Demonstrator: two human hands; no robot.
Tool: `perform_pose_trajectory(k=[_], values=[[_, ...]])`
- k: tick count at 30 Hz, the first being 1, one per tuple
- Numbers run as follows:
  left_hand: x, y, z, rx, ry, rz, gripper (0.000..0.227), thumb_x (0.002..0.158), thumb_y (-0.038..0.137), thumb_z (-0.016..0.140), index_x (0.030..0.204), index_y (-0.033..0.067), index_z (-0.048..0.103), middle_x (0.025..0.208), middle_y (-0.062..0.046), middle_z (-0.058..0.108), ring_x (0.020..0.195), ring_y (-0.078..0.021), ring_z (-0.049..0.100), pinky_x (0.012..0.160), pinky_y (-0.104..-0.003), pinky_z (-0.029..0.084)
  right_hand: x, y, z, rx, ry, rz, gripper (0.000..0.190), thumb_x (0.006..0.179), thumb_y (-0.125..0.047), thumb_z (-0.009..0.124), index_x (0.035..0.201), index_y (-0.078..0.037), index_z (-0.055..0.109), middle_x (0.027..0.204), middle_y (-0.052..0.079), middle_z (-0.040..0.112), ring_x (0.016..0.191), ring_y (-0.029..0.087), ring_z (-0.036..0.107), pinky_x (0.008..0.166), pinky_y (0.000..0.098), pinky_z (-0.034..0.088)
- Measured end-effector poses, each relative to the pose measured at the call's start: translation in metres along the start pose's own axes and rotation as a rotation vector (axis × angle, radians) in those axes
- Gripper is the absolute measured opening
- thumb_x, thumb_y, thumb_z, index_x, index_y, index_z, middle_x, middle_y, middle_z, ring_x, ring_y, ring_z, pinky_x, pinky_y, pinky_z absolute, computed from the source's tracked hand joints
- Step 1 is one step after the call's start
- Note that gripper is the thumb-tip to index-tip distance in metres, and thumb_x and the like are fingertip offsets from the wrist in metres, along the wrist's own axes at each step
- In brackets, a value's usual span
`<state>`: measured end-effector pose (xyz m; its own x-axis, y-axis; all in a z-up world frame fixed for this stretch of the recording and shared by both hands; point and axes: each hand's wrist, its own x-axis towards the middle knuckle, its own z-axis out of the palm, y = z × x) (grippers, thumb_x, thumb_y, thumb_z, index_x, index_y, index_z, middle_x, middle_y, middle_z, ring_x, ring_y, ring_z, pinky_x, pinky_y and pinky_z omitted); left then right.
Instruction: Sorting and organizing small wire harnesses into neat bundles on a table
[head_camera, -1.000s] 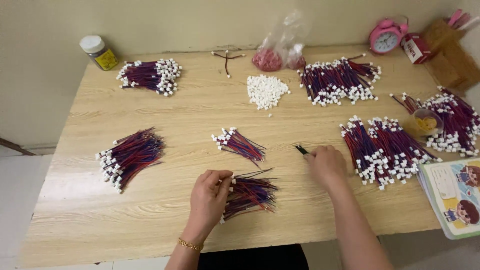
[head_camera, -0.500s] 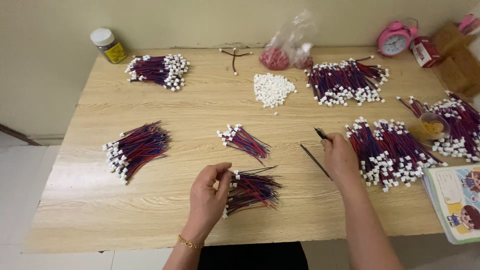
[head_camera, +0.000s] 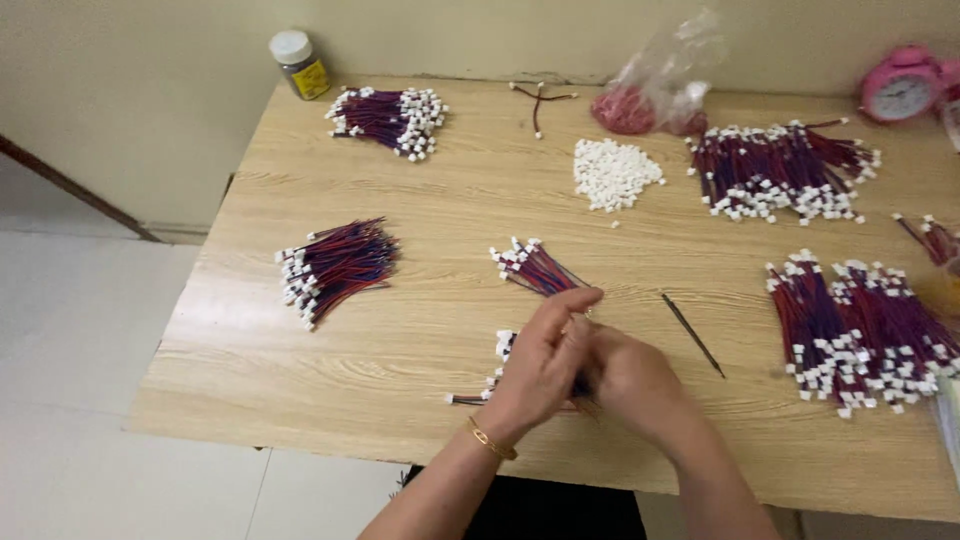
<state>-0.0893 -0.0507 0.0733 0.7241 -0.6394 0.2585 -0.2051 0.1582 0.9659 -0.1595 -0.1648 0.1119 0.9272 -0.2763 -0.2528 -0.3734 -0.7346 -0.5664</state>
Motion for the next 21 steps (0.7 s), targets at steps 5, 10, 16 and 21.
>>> perform_pose_trajectory(k=[5, 10, 16, 21], values=[[0.021, -0.033, -0.051, 0.184, 0.265, -0.140, 0.027, 0.096, 0.019, 0.054, 0.119, 0.0110, 0.066, 0.101, -0.010, 0.065, 0.094, -0.0223, 0.062, 0.086, -0.037, 0.052, -0.007, 0.032, -0.003, 0.217, 0.166, 0.021, 0.030, 0.095, -0.022, 0.051, 0.120, -0.014, 0.066, 0.092, 0.015, 0.073, 0.092, 0.031, 0.069, 0.085, 0.0450, 0.053], [0.045, -0.113, -0.091, 0.726, 0.327, -0.170, 0.017, 0.084, 0.017, 0.068, 0.099, 0.0224, 0.073, 0.089, 0.002, 0.067, 0.084, -0.0192, 0.070, 0.075, -0.032, 0.056, 0.004, 0.041, 0.002, 0.369, 0.294, 0.107, 0.028, 0.097, -0.026, 0.055, 0.121, -0.015, 0.064, 0.080, 0.015, 0.070, 0.076, 0.024, 0.065, 0.077, 0.0416, 0.053], [0.063, -0.115, -0.069, 0.973, 0.187, -0.095, 0.024, 0.078, 0.032, 0.075, 0.101, 0.0283, 0.069, 0.092, 0.001, 0.060, 0.084, -0.0260, 0.068, 0.069, -0.040, 0.058, 0.011, 0.063, 0.021, 0.545, 0.323, -0.015, 0.021, 0.089, -0.013, 0.065, 0.109, -0.007, 0.068, 0.080, 0.013, 0.071, 0.078, 0.016, 0.062, 0.076, 0.0362, 0.053], [0.069, -0.127, -0.068, 1.115, 0.153, -0.031, 0.016, 0.077, 0.025, 0.075, 0.093, 0.0238, 0.070, 0.089, -0.001, 0.058, 0.084, -0.0260, 0.066, 0.068, -0.039, 0.058, 0.010, 0.060, 0.018, 0.704, 0.297, -0.109, 0.016, 0.094, -0.010, 0.059, 0.105, -0.003, 0.068, 0.081, 0.010, 0.069, 0.080, 0.015, 0.059, 0.076, 0.0343, 0.053]])
